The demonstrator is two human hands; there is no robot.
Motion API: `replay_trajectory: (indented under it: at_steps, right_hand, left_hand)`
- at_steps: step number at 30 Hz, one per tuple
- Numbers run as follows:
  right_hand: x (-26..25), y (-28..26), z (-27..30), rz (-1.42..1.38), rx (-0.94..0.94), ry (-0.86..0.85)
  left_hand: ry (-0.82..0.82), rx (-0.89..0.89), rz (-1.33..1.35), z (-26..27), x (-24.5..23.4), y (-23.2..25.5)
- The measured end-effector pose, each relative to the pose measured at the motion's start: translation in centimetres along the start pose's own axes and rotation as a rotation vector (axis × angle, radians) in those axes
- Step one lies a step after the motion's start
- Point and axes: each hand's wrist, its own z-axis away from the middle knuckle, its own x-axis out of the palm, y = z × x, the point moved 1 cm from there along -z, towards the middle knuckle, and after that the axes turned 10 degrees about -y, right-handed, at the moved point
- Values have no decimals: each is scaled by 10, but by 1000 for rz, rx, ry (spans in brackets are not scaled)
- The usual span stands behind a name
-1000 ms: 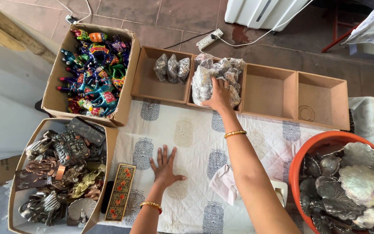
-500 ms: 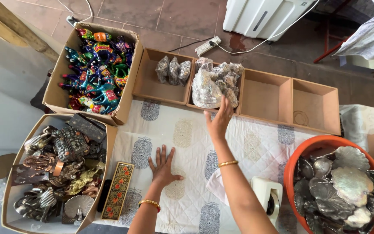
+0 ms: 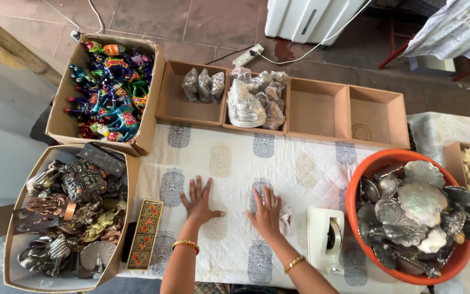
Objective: The recorder is wrapping small decorative statues and other items in white paper or bubble wrap and preparing them for packing.
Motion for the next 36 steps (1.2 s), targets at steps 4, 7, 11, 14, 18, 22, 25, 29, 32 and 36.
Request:
replay_trajectory:
  at_steps: [4, 7, 11, 14, 18, 22, 25, 29, 32, 36]
  right_hand:
    - [11, 15, 38, 87, 106, -156]
    - [13, 19, 42, 118, 34, -123]
    - [0, 8, 35, 180, 123, -355]
    - [-5, 7, 32, 203, 160, -465]
    - [-5, 4, 31, 188, 153, -506]
    - [2, -4, 40, 196, 193, -495]
    - [15, -16, 59, 204, 128, -277]
    - [30, -23, 74, 94, 140, -146]
    - [30, -24, 80, 62, 141, -62]
    - [26, -23, 84, 13, 64, 70]
  left_hand:
    - [8, 8, -26, -1, 0, 0]
    - [9, 11, -62, -4, 2, -1]
    - [3, 19, -67, -1, -1, -1]
    - [-9, 32, -82, -4, 0, -3]
    - [-13, 50, -138, -1, 6, -9]
    - [-6, 80, -180, 9, 5, -14]
    - [0, 117, -203, 9, 10, -23]
    - [3, 149, -211, 11, 5, -23]
    - [47, 170, -120, 0, 1, -22]
    - [296, 323, 180, -49, -24, -10]
